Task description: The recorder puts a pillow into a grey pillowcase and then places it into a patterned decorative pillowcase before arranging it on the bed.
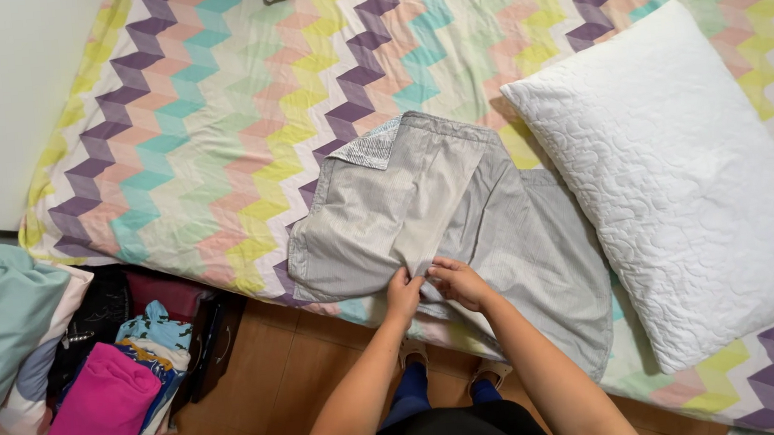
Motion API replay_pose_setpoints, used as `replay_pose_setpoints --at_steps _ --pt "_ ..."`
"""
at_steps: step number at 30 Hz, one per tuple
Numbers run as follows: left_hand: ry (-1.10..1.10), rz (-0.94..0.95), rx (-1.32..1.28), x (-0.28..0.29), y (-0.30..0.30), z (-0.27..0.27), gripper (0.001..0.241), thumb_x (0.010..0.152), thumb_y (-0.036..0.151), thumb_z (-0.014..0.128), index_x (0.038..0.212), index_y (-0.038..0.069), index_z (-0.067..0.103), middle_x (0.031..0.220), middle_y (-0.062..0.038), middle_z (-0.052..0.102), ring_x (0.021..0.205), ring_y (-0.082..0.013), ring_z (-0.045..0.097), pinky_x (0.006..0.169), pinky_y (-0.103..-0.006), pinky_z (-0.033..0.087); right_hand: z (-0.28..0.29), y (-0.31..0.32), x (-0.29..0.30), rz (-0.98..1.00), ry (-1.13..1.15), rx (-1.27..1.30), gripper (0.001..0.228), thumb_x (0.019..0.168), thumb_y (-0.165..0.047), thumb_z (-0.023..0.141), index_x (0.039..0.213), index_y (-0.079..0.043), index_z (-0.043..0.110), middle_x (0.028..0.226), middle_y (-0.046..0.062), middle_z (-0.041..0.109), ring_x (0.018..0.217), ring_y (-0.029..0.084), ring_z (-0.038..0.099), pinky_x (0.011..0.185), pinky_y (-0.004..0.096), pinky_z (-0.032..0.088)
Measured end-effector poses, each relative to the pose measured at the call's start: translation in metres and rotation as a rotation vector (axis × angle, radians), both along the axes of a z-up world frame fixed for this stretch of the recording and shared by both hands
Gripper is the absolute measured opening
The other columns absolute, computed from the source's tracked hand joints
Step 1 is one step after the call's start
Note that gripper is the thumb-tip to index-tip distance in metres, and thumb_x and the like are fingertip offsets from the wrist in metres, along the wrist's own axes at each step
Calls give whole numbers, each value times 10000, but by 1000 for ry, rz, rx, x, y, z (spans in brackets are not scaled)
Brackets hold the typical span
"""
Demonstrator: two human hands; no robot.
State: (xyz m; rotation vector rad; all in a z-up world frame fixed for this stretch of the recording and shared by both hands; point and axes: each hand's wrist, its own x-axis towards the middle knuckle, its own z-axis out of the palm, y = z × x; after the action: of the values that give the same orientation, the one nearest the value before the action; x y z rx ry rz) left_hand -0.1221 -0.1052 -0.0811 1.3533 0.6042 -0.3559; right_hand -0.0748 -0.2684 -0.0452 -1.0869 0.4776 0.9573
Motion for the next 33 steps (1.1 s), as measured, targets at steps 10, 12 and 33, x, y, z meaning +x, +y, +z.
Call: replay_pose_setpoints --at_steps 10,12,33 --pt "1 248 -564 -16 -41 26 312 870 15 509 1150 0 648 1018 -90 682 916 -186 638 858 -332 508 -6 -74 -36 268 132 -249 452 989 -312 529 1438 -277 487 1091 -13 680 697 205 718 602 324 584" --pt "-11 206 -708 -11 -54 62 365 896 9 477 1238 -2 604 1086 -116 697 995 -216 673 921 -351 527 -59 -86 -41 199 -1 -391 470 1001 -398 573 1376 -116 575 938 81 739 558 169 656 512 299 520" --pt "43 236 -526 -21 -40 55 449 920 128 501 1361 39 494 1170 -107 618 989 -232 669 777 -426 580 -53 -92 -55 81 30 -488 350 1060 -306 425 1103 -44 651 897 120 714 714 258 701 616 388 580"
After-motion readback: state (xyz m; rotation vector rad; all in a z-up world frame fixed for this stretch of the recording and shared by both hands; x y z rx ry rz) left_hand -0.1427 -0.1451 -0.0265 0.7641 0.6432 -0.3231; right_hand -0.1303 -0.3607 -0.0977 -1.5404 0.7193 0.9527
